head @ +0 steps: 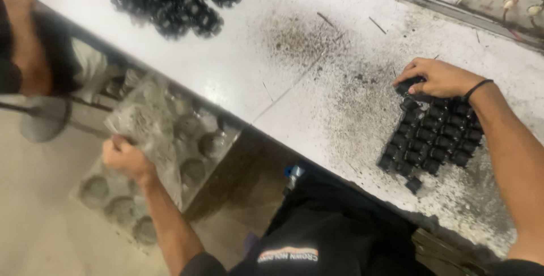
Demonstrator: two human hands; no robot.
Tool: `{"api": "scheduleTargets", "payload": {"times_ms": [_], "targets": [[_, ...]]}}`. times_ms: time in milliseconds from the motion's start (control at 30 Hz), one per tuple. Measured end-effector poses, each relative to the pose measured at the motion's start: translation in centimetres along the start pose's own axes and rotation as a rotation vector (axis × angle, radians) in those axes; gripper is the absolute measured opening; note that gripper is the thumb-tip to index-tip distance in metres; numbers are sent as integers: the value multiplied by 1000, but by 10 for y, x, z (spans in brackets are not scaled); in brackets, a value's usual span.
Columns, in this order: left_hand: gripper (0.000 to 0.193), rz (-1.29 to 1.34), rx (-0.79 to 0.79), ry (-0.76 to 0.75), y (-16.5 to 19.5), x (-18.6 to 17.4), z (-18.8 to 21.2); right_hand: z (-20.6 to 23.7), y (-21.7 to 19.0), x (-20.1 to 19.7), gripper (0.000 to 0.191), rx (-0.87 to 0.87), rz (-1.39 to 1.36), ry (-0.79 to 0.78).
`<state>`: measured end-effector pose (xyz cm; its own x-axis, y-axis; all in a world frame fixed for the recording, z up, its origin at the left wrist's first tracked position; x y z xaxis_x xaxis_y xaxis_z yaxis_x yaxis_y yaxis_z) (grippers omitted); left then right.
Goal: The person solders small black electronic components arranged in rows on a workbench, using a soldering iron held in the right hand while the left steadies each component. They then touch the components with red test probes, transfer the soldered components into a molded tray, and arrange larger black wheel-like parts into rows on the bench.
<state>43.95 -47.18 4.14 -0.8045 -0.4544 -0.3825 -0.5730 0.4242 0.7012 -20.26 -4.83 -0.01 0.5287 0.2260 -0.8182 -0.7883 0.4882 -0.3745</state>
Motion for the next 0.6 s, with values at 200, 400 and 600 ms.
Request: {"api": "scheduleTargets", "payload": {"times_ms": [200,400,600], "targets": [[14,-224,441,38,64,23,2,5,2,0,39,57,-6,4],[26,-442,830,-185,89,25,-28,5,4,2,39,62,2,-21],[30,-654,1137,-369,149,18,-71,0,10,3,41,89,12,-55]]}}
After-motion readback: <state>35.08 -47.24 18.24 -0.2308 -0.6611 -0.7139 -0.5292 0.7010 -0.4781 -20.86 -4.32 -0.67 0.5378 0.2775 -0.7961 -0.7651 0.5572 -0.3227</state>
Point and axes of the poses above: each hand's wrist, its own z-axis away from the middle knuckle, its own x-axis out of the palm, y = z × x, the point moved 8 cm from there along -z, towards the middle knuckle, and after that the axes turned 1 degree about -x, right-handed, at the moved point
